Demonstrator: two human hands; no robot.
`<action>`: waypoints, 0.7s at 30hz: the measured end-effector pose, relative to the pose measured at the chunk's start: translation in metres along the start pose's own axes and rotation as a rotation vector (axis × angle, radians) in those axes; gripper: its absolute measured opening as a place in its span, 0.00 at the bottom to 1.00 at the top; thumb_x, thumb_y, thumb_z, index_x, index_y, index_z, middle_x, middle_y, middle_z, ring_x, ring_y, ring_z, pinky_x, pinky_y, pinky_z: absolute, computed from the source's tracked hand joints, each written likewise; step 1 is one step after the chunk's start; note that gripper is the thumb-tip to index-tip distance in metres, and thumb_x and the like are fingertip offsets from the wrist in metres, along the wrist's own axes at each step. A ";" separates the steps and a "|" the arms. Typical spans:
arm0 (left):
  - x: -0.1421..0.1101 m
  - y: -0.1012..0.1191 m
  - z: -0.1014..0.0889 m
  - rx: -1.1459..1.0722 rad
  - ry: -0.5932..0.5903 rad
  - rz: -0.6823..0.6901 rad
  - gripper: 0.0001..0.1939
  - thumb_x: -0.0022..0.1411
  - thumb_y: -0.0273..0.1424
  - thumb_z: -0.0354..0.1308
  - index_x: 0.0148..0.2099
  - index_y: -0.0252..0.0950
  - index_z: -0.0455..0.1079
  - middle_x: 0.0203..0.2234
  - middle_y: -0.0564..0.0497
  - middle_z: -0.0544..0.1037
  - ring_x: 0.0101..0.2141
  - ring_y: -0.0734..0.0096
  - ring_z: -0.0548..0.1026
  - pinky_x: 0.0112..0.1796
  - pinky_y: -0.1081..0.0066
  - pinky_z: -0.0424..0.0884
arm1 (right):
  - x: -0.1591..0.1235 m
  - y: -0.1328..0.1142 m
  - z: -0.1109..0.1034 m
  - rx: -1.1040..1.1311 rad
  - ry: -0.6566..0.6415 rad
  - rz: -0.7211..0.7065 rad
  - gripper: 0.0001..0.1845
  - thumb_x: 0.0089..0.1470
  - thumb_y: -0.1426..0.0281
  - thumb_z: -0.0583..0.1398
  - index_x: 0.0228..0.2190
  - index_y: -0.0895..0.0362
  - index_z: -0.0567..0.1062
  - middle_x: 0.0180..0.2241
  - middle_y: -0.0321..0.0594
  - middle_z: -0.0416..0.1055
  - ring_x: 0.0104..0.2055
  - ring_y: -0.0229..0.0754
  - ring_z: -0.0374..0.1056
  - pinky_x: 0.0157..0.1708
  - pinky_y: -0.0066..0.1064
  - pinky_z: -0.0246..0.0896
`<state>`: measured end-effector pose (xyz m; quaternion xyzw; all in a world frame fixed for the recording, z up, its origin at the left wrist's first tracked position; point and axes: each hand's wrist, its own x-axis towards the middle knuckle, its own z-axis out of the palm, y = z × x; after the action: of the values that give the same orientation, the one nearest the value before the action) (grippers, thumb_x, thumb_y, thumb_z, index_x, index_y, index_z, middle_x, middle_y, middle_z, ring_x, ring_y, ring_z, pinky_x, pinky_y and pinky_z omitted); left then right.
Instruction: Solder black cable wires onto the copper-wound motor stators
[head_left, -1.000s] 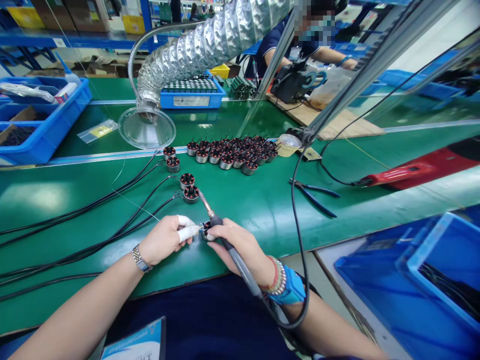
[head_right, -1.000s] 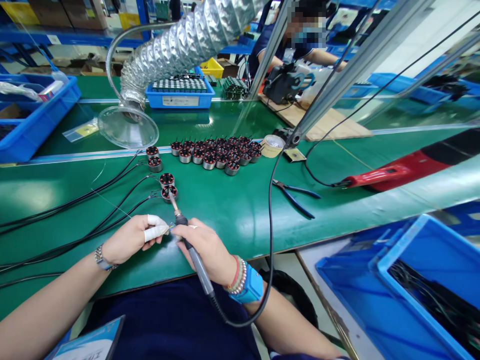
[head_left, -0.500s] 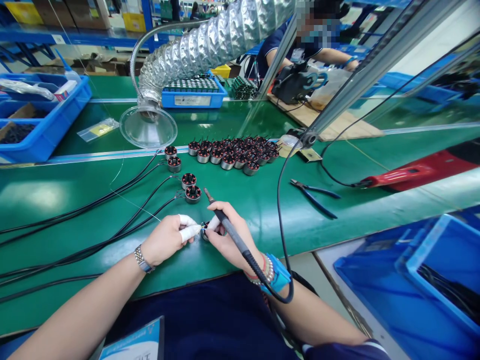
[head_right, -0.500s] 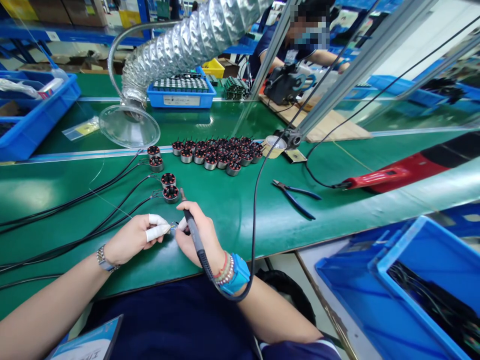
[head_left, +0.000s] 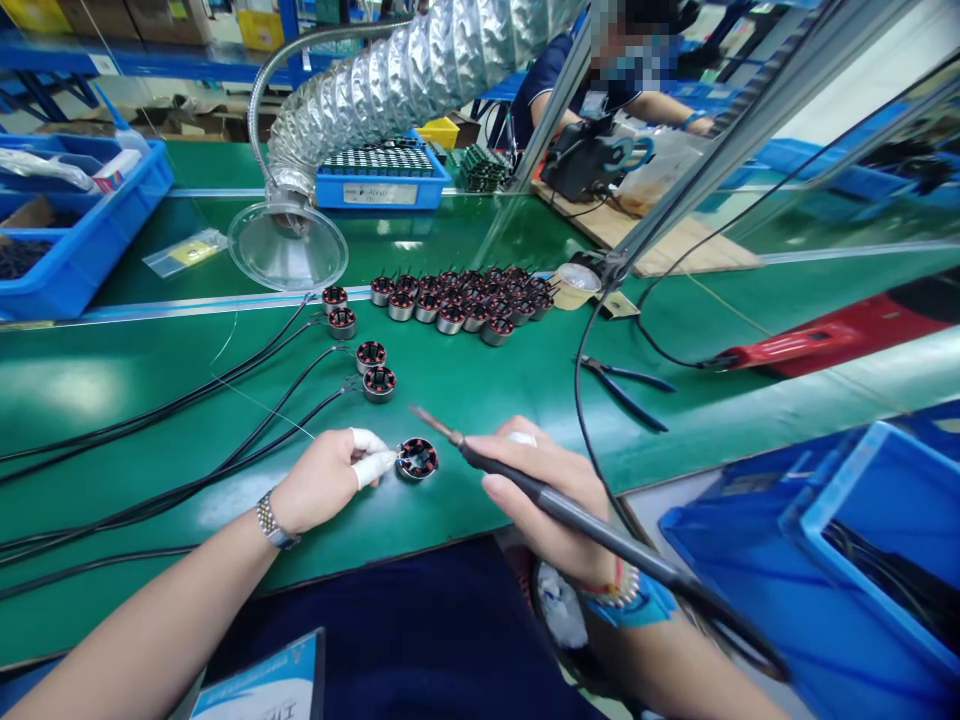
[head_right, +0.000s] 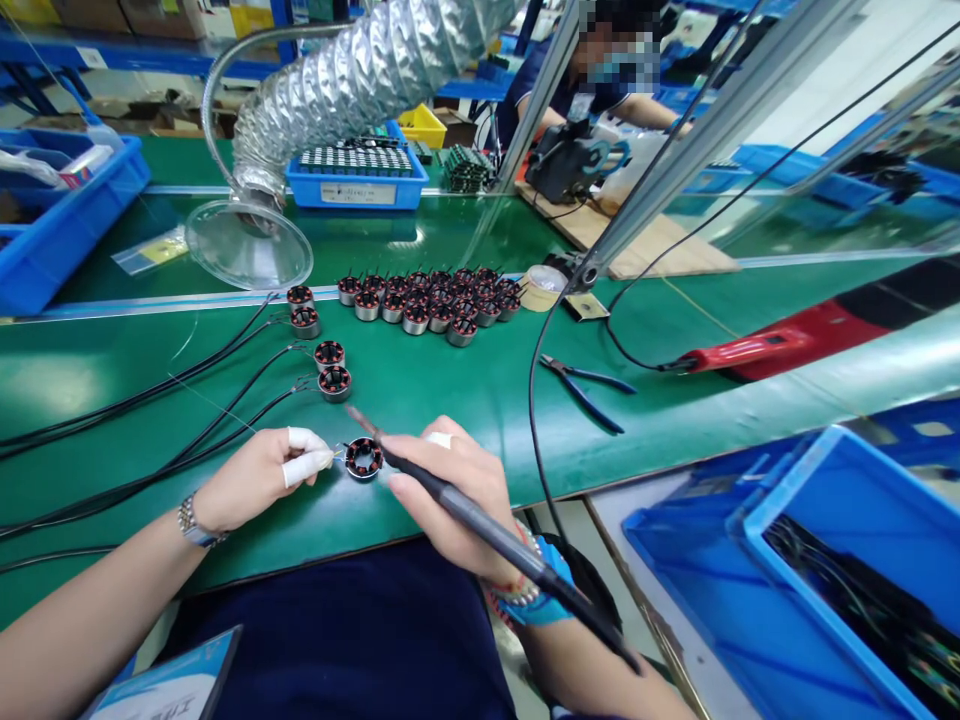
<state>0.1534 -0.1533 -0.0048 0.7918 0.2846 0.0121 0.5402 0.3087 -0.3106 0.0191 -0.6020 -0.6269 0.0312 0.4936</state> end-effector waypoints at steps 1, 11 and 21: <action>0.000 0.000 0.000 0.016 0.002 0.005 0.15 0.55 0.41 0.52 0.25 0.33 0.66 0.17 0.56 0.67 0.18 0.78 0.59 0.21 0.76 0.55 | 0.000 -0.001 -0.003 0.029 -0.007 -0.009 0.12 0.49 0.76 0.56 0.37 0.58 0.74 0.25 0.40 0.70 0.27 0.39 0.63 0.26 0.33 0.61; -0.002 -0.001 0.000 0.157 0.025 0.029 0.14 0.56 0.39 0.51 0.27 0.35 0.68 0.20 0.54 0.69 0.23 0.74 0.64 0.26 0.74 0.59 | -0.007 0.005 -0.004 0.174 -0.069 0.019 0.10 0.49 0.78 0.56 0.33 0.58 0.76 0.20 0.39 0.67 0.25 0.39 0.59 0.26 0.34 0.58; -0.005 0.003 0.003 0.144 0.036 -0.009 0.14 0.55 0.40 0.51 0.27 0.34 0.67 0.20 0.54 0.69 0.24 0.73 0.64 0.27 0.74 0.60 | -0.009 0.008 0.000 0.196 -0.067 0.053 0.09 0.49 0.77 0.56 0.32 0.58 0.76 0.20 0.39 0.67 0.26 0.39 0.59 0.27 0.34 0.58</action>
<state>0.1520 -0.1591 -0.0023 0.8269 0.2980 0.0035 0.4768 0.3125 -0.3156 0.0091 -0.5658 -0.6210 0.1255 0.5277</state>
